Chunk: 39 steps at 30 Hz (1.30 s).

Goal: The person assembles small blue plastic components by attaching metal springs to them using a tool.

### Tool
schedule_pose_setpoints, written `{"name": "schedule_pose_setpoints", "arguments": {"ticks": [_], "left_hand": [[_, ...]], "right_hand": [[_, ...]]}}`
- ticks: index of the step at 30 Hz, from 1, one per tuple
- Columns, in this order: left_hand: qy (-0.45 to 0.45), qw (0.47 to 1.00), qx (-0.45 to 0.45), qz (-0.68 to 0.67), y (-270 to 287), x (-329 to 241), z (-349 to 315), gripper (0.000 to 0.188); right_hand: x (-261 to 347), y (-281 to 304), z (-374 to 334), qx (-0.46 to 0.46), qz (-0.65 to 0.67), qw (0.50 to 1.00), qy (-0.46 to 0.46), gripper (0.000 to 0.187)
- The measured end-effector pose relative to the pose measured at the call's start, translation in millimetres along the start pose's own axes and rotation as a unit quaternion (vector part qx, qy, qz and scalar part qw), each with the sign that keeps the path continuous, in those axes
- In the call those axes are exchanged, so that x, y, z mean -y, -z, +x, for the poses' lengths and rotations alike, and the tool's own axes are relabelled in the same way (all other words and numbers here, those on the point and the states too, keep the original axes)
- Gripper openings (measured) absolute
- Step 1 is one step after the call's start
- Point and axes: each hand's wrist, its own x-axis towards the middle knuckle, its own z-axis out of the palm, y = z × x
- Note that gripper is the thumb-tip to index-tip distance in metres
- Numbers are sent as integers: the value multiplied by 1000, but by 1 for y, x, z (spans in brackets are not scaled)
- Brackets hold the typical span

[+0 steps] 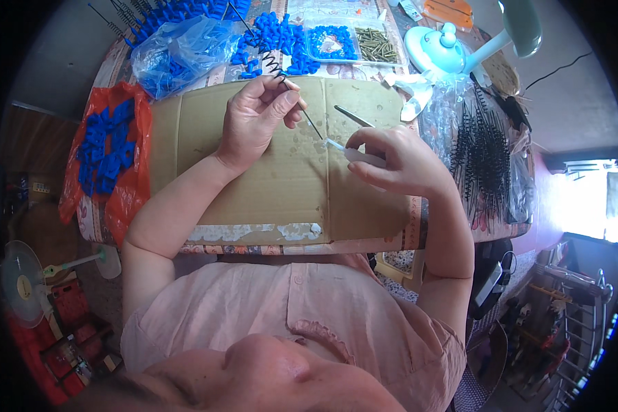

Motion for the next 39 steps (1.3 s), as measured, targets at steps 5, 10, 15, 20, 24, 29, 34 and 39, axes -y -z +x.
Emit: {"name": "schedule_pose_setpoints", "arguments": {"ticks": [5, 10, 15, 20, 24, 29, 34, 39], "left_hand": [[3, 1000, 1, 2, -1, 0, 0, 11], [9, 1000, 6, -6, 0, 0, 1, 10], [8, 1000, 6, -1, 2, 1, 2, 10], [3, 1000, 10, -6, -1, 1, 1, 11], [13, 1000, 7, -1, -1, 0, 0, 10], [3, 1000, 14, -6, -2, 2, -1, 10], [1, 1000, 10, -8, -2, 1, -1, 10], [5, 1000, 8, -5, -1, 1, -1, 10]], "right_hand": [[-5, -3, 1, 0, -3, 1000, 2, 26], [-6, -4, -2, -17, 26, 999, -8, 25], [-5, -1, -1, -10, 9, 1000, 2, 25], [-6, -4, 0, -18, 7, 999, 29, 25], [-7, -2, -2, 0, 18, 1000, -12, 25], [-4, -2, -1, 11, 28, 999, -29, 25], [-7, -3, -1, 8, 36, 999, -25, 25], [-9, -3, -2, 5, 50, 998, -26, 24]]}}
